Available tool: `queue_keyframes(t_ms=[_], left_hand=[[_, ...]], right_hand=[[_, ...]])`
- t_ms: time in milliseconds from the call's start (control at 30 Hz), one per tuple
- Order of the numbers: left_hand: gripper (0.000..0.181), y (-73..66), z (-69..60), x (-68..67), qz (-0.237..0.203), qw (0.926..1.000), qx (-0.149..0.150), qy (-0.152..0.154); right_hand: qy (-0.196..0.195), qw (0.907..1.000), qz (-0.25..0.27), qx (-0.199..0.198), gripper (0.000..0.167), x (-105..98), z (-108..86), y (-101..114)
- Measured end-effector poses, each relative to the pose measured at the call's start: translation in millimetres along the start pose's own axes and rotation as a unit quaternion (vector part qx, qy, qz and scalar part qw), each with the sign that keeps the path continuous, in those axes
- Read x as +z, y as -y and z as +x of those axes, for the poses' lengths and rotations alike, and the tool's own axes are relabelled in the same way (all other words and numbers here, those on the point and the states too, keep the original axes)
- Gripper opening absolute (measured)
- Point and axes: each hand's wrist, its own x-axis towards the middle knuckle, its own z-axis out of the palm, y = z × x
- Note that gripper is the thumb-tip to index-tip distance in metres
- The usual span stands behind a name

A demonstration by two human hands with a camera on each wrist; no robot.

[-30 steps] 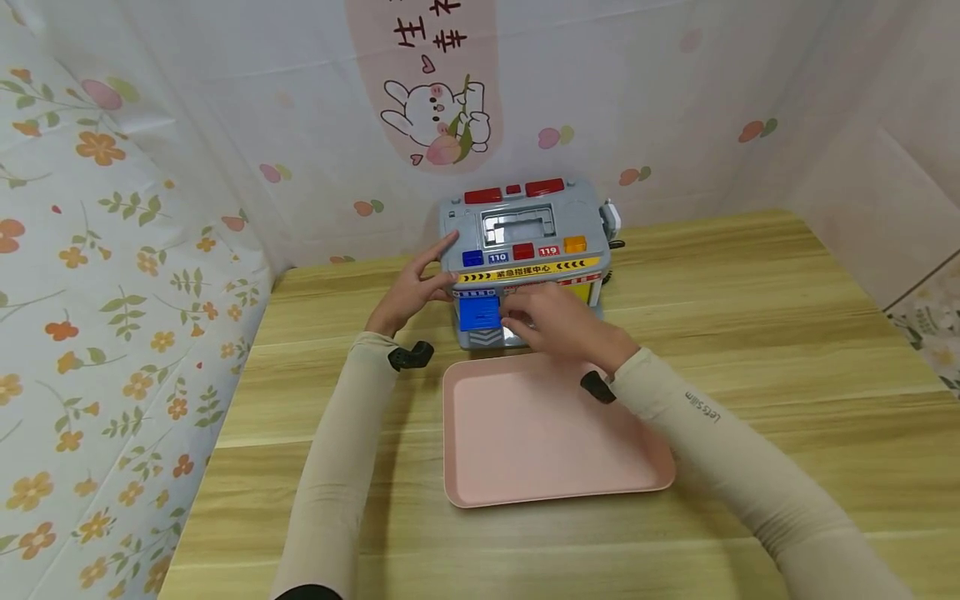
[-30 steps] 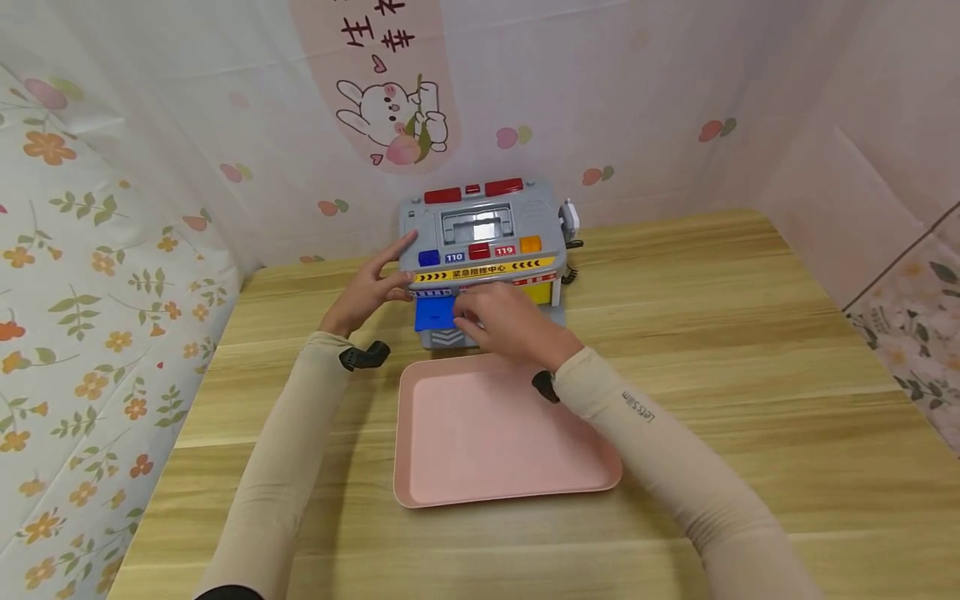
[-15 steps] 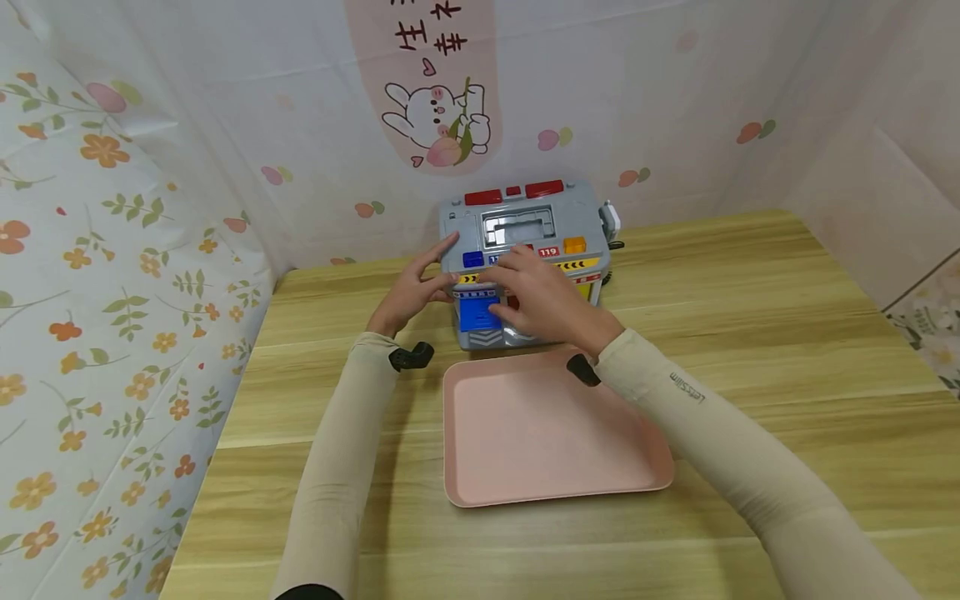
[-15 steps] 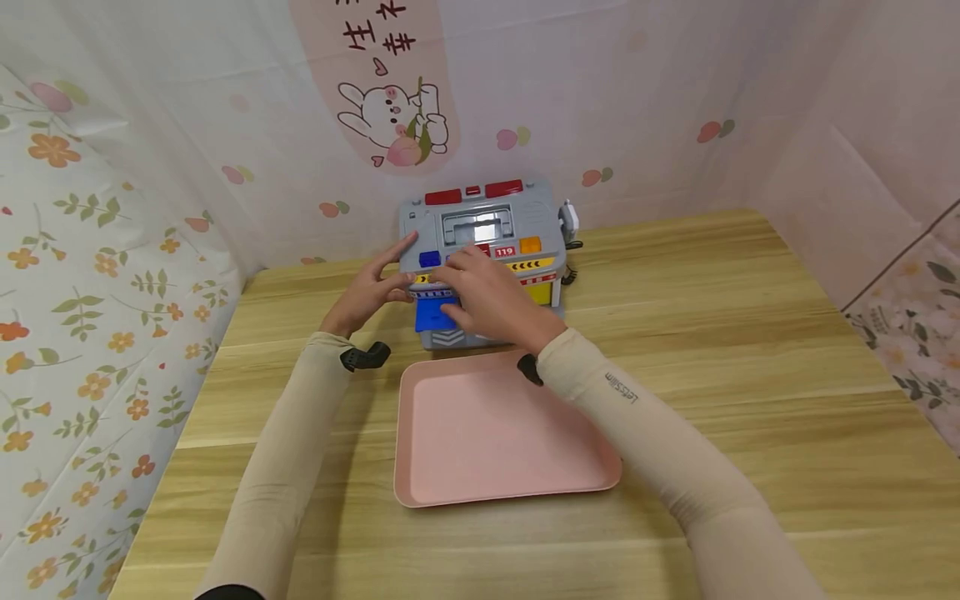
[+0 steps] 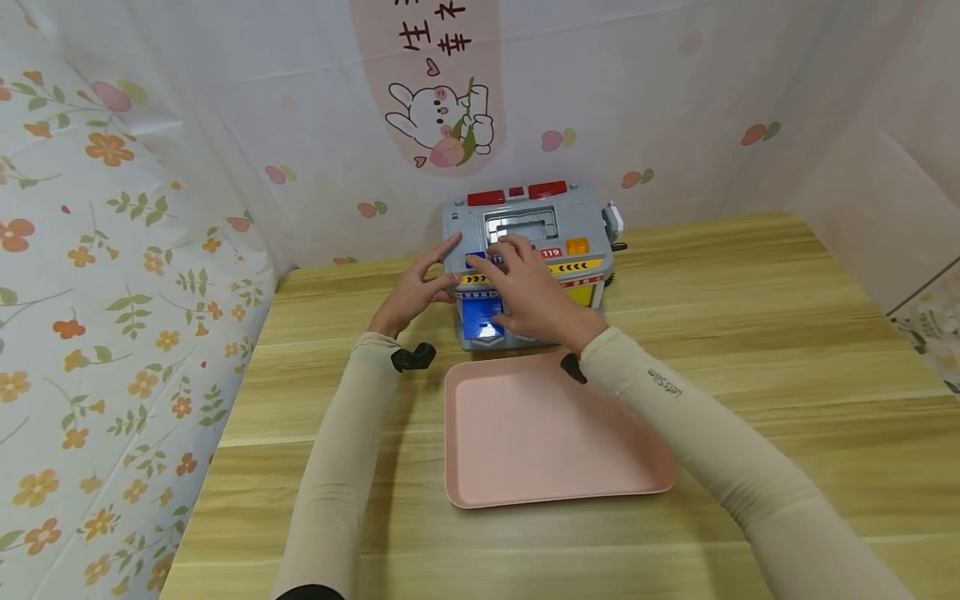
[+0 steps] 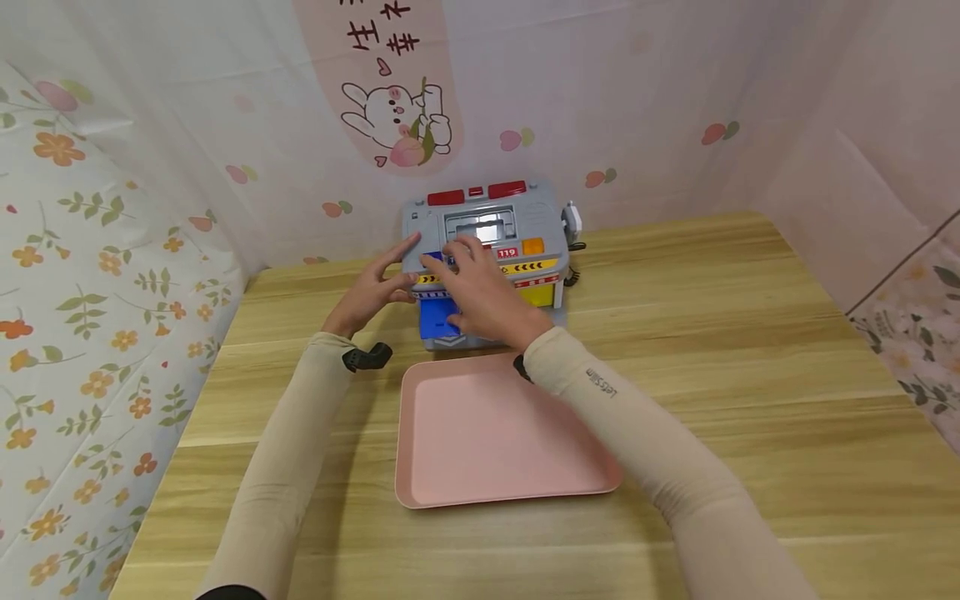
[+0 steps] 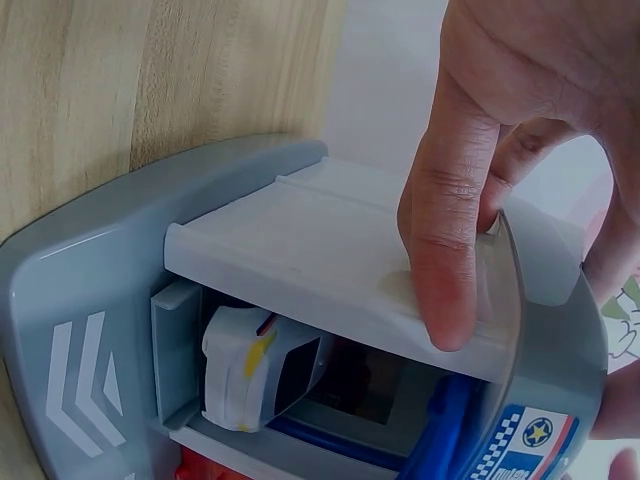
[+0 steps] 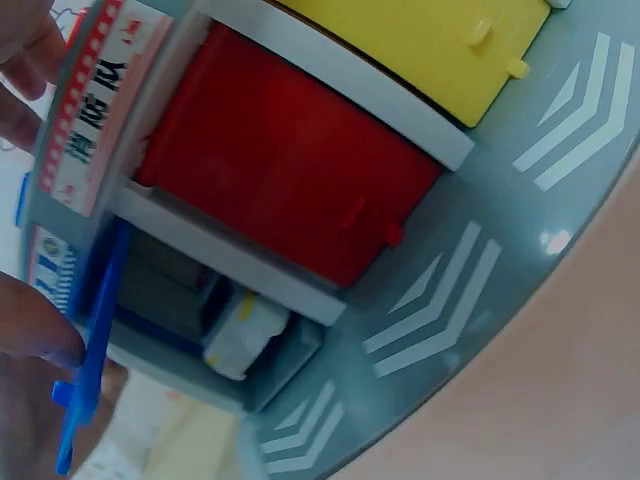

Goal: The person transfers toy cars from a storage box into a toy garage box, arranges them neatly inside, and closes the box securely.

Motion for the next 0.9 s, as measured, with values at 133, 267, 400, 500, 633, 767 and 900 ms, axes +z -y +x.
queue_keyframes(t_ms=[133, 267, 400, 500, 633, 767, 900], left_hand=[[0.067, 0.3, 0.4, 0.0, 0.003, 1.0000, -0.001, 0.002], [0.066, 1.6, 0.0, -0.1, 0.004, 1.0000, 0.003, -0.002], [0.063, 2.9, -0.6, -0.2, 0.004, 0.9999, 0.008, -0.006], [0.062, 3.0, -0.9, 0.3, 0.004, 0.9999, 0.012, -0.006], [0.062, 3.3, -0.6, 1.0, 0.005, 0.9999, 0.013, -0.008], [0.063, 2.8, -0.5, 1.2, 0.001, 0.9999, 0.014, -0.009], [0.063, 1.6, -1.2, -0.6, -0.003, 0.9998, 0.017, -0.005]], right_hand=[[0.004, 0.9990, -0.041, -0.013, 0.089, 9.4, 0.3, -0.7], [-0.008, 0.9978, -0.061, -0.026, 0.089, 16.8, -0.5, -0.7], [-0.022, 0.9963, -0.080, -0.024, 0.092, 22.4, 1.0, -1.6], [-0.034, 0.9932, -0.109, -0.026, 0.096, 27.1, 2.8, -2.9], [-0.062, 0.9870, -0.144, -0.033, 0.098, 33.1, 6.2, -4.5], [-0.096, 0.9772, -0.185, -0.041, 0.090, 39.4, 10.3, -6.4], [-0.128, 0.9674, -0.214, -0.043, 0.075, 45.2, 14.1, -7.2]])
